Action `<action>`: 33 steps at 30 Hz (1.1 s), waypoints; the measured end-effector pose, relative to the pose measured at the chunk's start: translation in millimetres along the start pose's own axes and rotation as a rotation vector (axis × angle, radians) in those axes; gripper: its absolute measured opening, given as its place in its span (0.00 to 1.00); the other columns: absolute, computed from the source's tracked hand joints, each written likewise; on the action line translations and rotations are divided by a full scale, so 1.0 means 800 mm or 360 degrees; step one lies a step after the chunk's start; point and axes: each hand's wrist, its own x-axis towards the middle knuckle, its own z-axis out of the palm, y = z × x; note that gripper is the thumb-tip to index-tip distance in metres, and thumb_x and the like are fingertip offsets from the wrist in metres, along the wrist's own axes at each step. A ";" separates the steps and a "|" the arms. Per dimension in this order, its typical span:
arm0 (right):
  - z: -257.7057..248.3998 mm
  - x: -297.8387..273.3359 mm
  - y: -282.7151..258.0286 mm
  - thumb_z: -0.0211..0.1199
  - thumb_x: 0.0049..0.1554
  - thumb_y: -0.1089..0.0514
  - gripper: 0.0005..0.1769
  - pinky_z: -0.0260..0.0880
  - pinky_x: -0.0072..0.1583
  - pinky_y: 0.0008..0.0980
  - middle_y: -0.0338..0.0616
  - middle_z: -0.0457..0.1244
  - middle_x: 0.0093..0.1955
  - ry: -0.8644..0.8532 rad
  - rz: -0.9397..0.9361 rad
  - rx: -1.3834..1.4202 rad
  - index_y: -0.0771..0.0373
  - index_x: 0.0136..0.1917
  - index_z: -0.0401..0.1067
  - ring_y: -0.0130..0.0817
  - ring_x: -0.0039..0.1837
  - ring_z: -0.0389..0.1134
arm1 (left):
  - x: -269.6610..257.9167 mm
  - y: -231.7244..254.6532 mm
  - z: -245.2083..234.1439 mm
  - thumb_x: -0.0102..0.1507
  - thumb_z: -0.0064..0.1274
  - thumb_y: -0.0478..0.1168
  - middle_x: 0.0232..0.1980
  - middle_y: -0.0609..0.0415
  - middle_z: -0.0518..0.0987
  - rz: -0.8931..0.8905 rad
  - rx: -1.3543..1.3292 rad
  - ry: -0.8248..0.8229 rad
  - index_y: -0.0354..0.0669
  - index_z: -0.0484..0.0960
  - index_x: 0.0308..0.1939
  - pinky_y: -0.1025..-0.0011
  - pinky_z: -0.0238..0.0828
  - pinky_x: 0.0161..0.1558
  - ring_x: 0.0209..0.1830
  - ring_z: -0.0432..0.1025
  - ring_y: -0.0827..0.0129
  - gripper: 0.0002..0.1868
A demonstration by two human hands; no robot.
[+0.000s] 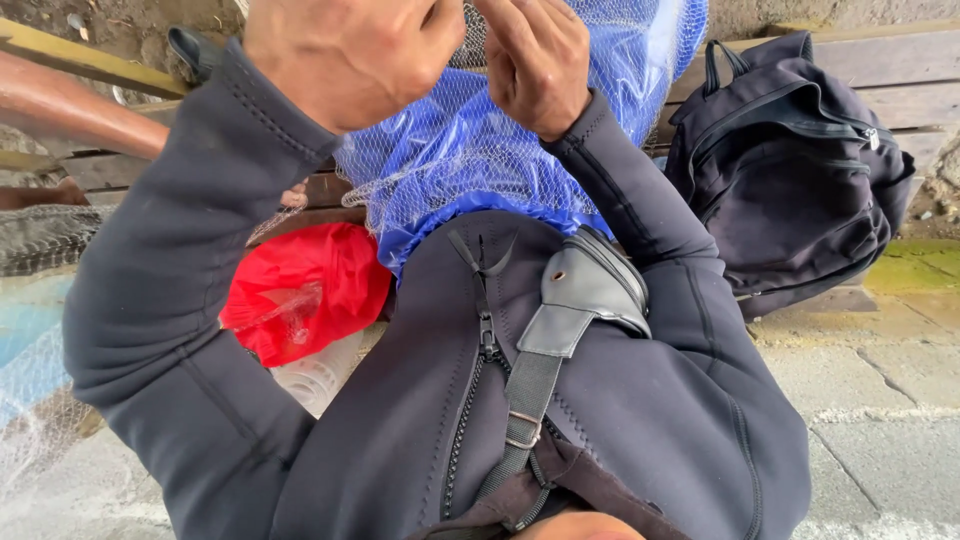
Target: A person in a wetsuit is repairing a blue fishing net using a specialized plastic net needle.
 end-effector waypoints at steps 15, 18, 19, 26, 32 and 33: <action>0.000 0.000 0.004 0.49 0.46 0.77 0.19 0.67 0.42 0.37 0.55 0.63 0.41 0.0216 0.0245 0.1242 0.73 0.53 0.63 0.44 0.39 0.66 | 0.003 0.005 0.038 0.66 0.57 0.44 0.41 0.58 0.69 -0.0002 -0.0585 0.0061 0.47 0.73 0.46 0.71 0.62 0.34 0.36 0.65 0.69 0.10; 0.004 0.014 -0.002 0.49 0.49 0.76 0.13 0.64 0.37 0.34 0.54 0.63 0.37 0.0236 0.0249 0.1182 0.75 0.48 0.65 0.42 0.35 0.64 | 0.010 0.010 0.036 0.66 0.56 0.40 0.39 0.57 0.67 -0.0087 -0.0659 0.0133 0.46 0.75 0.46 0.71 0.63 0.34 0.34 0.65 0.69 0.09; 0.005 0.020 -0.004 0.46 0.50 0.76 0.10 0.65 0.36 0.34 0.57 0.63 0.37 0.0272 0.0193 0.1168 0.78 0.45 0.66 0.44 0.35 0.65 | 0.015 0.013 0.036 0.67 0.49 0.33 0.36 0.58 0.66 -0.0127 -0.0611 0.0259 0.45 0.78 0.43 0.74 0.63 0.33 0.31 0.64 0.71 0.04; 0.007 0.029 0.002 0.46 0.61 0.56 0.15 0.68 0.44 0.40 0.59 0.63 0.43 0.0191 0.0158 0.1099 0.72 0.51 0.63 0.50 0.41 0.67 | 0.013 0.066 0.054 0.60 0.63 0.37 0.49 0.59 0.68 -0.0062 -0.0498 0.0730 0.47 0.80 0.38 0.63 0.55 0.49 0.48 0.60 0.64 0.07; 0.018 0.030 0.014 0.45 0.64 0.64 0.08 0.57 0.33 0.27 0.42 0.57 0.30 0.0207 0.0278 0.0926 0.63 0.54 0.64 0.29 0.28 0.54 | -0.034 0.122 0.029 0.61 0.44 0.35 0.31 0.53 0.66 0.0058 -0.1110 0.0806 0.46 0.71 0.39 0.73 0.61 0.30 0.25 0.61 0.69 0.03; 0.018 0.032 0.013 0.44 0.63 0.65 0.09 0.57 0.33 0.27 0.41 0.56 0.29 0.0176 0.0339 0.0852 0.63 0.53 0.65 0.29 0.28 0.54 | -0.065 0.139 0.038 0.51 0.41 0.33 0.28 0.61 0.55 -0.0770 -0.1827 0.0199 0.49 0.60 0.31 0.75 0.44 0.27 0.26 0.50 0.75 0.08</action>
